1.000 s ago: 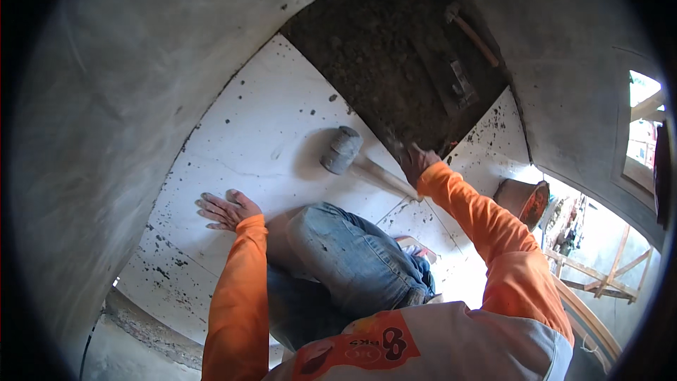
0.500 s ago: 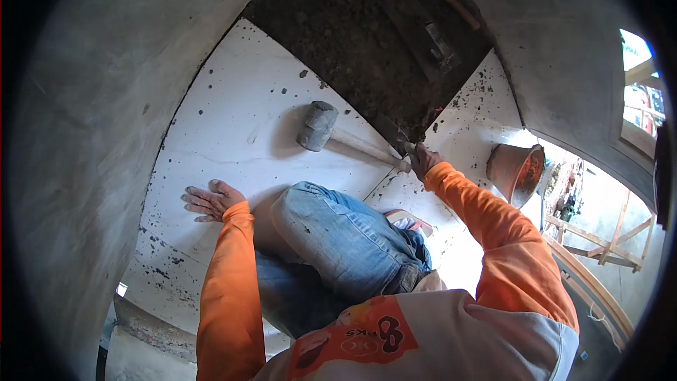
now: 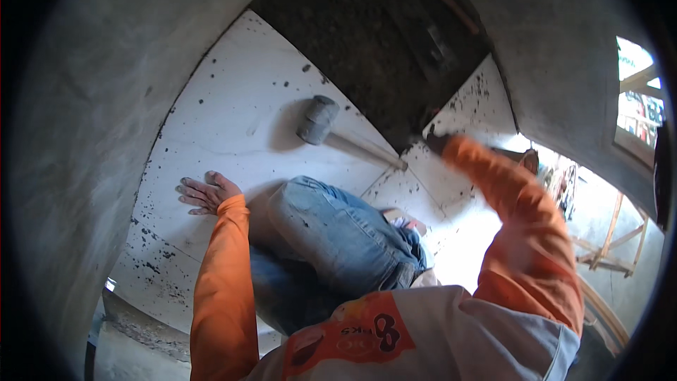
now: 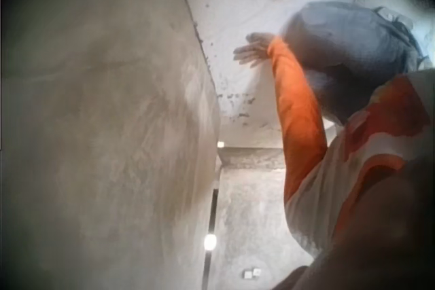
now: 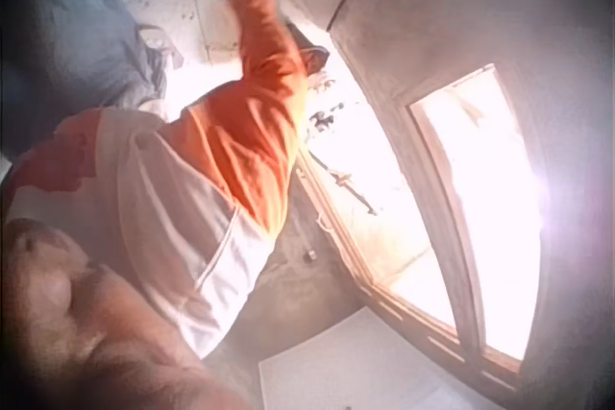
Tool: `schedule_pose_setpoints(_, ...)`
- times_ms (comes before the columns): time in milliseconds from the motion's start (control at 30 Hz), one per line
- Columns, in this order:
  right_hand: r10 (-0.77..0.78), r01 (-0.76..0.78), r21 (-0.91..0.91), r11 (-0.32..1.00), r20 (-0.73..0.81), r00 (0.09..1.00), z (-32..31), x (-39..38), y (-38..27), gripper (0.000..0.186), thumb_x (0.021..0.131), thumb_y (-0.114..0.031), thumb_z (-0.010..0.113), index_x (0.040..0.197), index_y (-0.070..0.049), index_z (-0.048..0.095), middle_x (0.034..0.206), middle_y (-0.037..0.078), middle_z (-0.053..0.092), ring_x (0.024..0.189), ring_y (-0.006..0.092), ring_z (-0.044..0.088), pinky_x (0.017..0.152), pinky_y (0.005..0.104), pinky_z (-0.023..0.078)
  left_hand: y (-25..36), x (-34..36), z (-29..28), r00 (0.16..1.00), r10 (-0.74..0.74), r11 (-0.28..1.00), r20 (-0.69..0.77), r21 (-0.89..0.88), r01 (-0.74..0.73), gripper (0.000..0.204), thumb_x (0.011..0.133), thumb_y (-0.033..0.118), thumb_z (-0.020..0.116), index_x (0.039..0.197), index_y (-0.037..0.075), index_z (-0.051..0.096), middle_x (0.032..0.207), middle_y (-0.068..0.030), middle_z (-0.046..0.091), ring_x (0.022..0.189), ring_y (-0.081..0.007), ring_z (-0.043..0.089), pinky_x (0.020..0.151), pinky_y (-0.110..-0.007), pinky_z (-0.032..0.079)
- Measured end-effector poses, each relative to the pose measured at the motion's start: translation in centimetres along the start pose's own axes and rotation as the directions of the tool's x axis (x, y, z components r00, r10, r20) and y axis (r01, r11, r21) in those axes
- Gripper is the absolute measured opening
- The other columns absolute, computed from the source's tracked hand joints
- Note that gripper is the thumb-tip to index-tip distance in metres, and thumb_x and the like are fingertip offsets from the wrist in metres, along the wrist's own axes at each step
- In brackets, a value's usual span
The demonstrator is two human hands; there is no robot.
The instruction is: The person installs floor tiles by spreading mortar with a trowel, positioning a large white tile, and tapping it into place with a rubber mallet.
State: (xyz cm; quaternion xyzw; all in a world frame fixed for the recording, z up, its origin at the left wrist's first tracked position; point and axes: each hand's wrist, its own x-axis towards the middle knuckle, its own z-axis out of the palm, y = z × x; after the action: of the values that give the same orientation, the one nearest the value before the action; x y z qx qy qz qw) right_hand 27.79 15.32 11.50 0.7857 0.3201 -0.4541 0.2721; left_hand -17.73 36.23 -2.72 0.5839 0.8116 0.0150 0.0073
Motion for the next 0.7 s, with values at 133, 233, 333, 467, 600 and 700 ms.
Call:
schedule_pose_setpoints(133,0.094,-0.069,-0.139,0.988,0.186,0.978,-6.4,5.1,5.0,0.041,0.089,-0.046,0.040,0.101,-0.012,0.060,0.079,0.013,0.064,0.075,0.0292,0.063,0.068,0.0389,0.046,-0.5,-0.4,-0.6,1.000,0.019,1.000,-0.009,-0.024,-0.020,0.078,0.084,0.056,0.033,0.144,0.012,0.011,0.151,-0.0090,0.004,0.139,-0.0303,0.001,0.106,-0.056,0.000)
schedule_pose_setpoints(233,-0.109,0.139,-0.274,0.952,0.119,0.987,-9.6,-0.5,-2.4,0.046,0.087,-0.050,0.040,0.096,-0.011,0.063,0.084,0.014,0.065,0.081,0.0315,0.062,0.073,0.0402,0.047,-0.6,1.1,-0.5,1.000,0.009,0.999,-0.021,-0.032,-0.010,0.080,0.083,0.058,0.034,0.144,0.012,0.012,0.151,-0.0098,0.005,0.138,-0.0307,0.001,0.106,-0.057,0.001)
schedule_pose_setpoints(333,-0.318,0.355,-0.435,0.828,0.157,0.935,-8.6,-2.8,-4.9,0.044,0.086,-0.048,0.043,0.095,-0.011,0.063,0.085,0.015,0.065,0.083,0.0335,0.062,0.075,0.0412,0.047,-0.4,0.5,-0.8,1.000,0.008,1.000,-0.010,0.013,-0.008,0.079,0.083,0.058,0.032,0.144,0.012,0.013,0.151,-0.0101,0.006,0.138,-0.0310,0.001,0.106,-0.056,0.002)
schedule_pose_setpoints(467,-0.249,0.231,-0.394,0.890,0.005,0.968,-8.6,0.3,-5.6,0.035,0.087,-0.041,0.045,0.104,-0.014,0.061,0.103,0.012,0.060,0.094,0.0307,0.058,0.083,0.0387,0.046,0.3,0.6,-0.7,0.999,0.020,1.000,-0.036,-0.021,-0.020,0.075,0.085,0.056,0.031,0.143,0.011,0.016,0.150,-0.0105,0.009,0.138,-0.0314,0.001,0.106,-0.057,0.002)
schedule_pose_setpoints(600,-0.148,0.244,-0.497,0.833,0.225,0.963,-10.5,1.5,-5.8,0.034,0.089,-0.031,0.045,0.119,-0.018,0.056,0.124,0.004,0.053,0.114,0.0216,0.049,0.094,0.0324,0.040,0.5,0.0,-0.8,1.000,0.005,0.999,-0.020,-0.047,-0.006,0.072,0.087,0.052,0.032,0.143,0.010,0.015,0.150,-0.0102,0.010,0.138,-0.0312,0.002,0.106,-0.057,0.002)
schedule_pose_setpoints(700,-0.277,0.266,-0.529,0.806,0.061,0.959,-3.7,5.2,-2.9,0.035,0.089,-0.029,0.045,0.120,-0.016,0.055,0.125,0.004,0.053,0.117,0.0202,0.047,0.096,0.0316,0.038,0.0,0.7,-1.2,0.997,0.036,0.999,-0.063,0.028,-0.034,0.071,0.087,0.050,0.033,0.144,0.010,0.014,0.150,-0.0098,0.010,0.138,-0.0316,0.004,0.105,-0.058,0.004)
